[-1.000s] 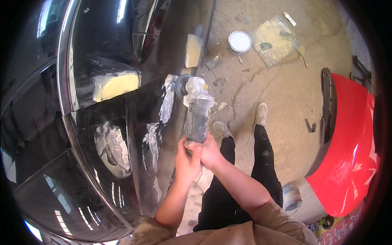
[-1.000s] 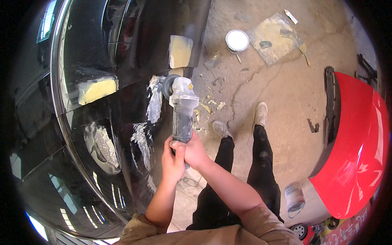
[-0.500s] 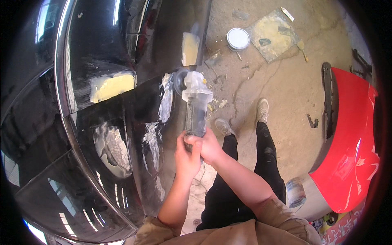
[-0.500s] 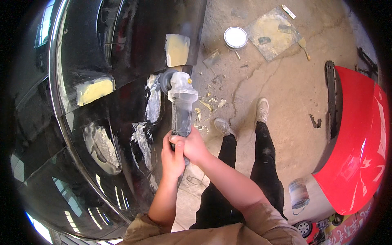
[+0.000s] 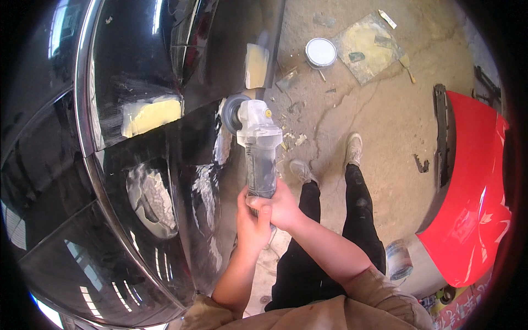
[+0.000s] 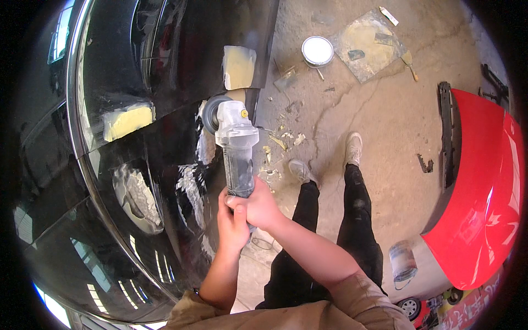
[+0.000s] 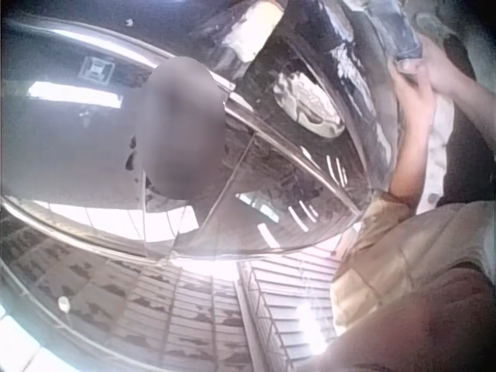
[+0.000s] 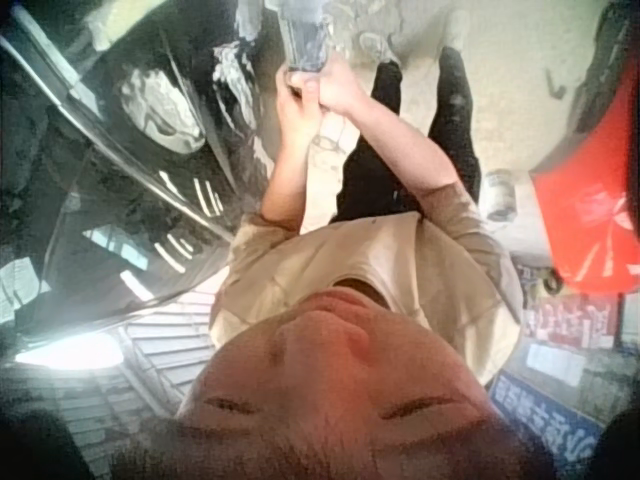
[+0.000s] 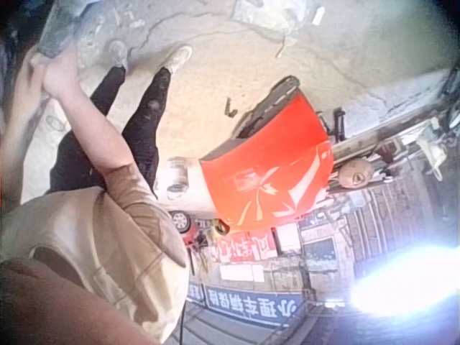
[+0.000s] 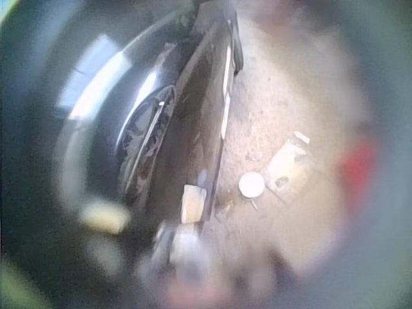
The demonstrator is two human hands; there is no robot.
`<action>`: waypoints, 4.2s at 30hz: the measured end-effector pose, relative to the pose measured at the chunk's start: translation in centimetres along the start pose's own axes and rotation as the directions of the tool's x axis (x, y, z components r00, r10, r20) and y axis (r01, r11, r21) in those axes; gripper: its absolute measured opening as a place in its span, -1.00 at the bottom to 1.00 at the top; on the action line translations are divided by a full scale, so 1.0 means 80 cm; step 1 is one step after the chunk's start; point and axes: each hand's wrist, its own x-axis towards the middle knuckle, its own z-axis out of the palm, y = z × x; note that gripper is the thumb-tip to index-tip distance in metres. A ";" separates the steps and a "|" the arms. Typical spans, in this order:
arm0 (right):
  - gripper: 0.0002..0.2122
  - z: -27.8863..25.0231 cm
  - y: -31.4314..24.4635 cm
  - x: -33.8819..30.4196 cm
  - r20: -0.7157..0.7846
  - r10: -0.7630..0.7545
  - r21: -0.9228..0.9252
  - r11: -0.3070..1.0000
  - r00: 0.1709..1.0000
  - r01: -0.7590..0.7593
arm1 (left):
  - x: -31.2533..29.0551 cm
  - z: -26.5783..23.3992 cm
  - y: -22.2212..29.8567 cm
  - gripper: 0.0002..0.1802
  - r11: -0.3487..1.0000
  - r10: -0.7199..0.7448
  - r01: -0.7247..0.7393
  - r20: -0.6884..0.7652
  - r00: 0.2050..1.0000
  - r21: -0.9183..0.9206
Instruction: The person sands a filled area on the side of a black car using a sanding block, then switches to a power sander to continue smoothing the surface. The work is performed in a garage with other vehicles and tools visible.
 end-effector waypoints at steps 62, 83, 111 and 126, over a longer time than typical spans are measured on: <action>-0.53 -0.002 0.029 -0.019 -0.046 -0.032 -0.178 0.984 0.998 0.023 | -0.032 0.000 -0.014 -0.06 1.000 0.002 -0.003 -0.031 1.000 -0.026; -0.67 0.011 -0.009 -0.005 0.017 -0.028 0.104 0.994 0.999 0.026 | -0.005 -0.007 0.020 -0.10 0.999 -0.037 0.038 -0.031 0.999 0.036; -0.58 -0.015 0.044 -0.025 0.053 -0.023 -0.086 0.996 0.998 0.027 | -0.052 0.013 -0.030 -0.11 1.000 -0.017 0.018 -0.097 0.995 0.011; -0.65 -0.008 0.038 -0.028 0.066 0.007 -0.043 0.999 0.998 -0.004 | -0.056 0.002 -0.048 -0.08 0.998 0.056 -0.059 -0.088 0.994 -0.035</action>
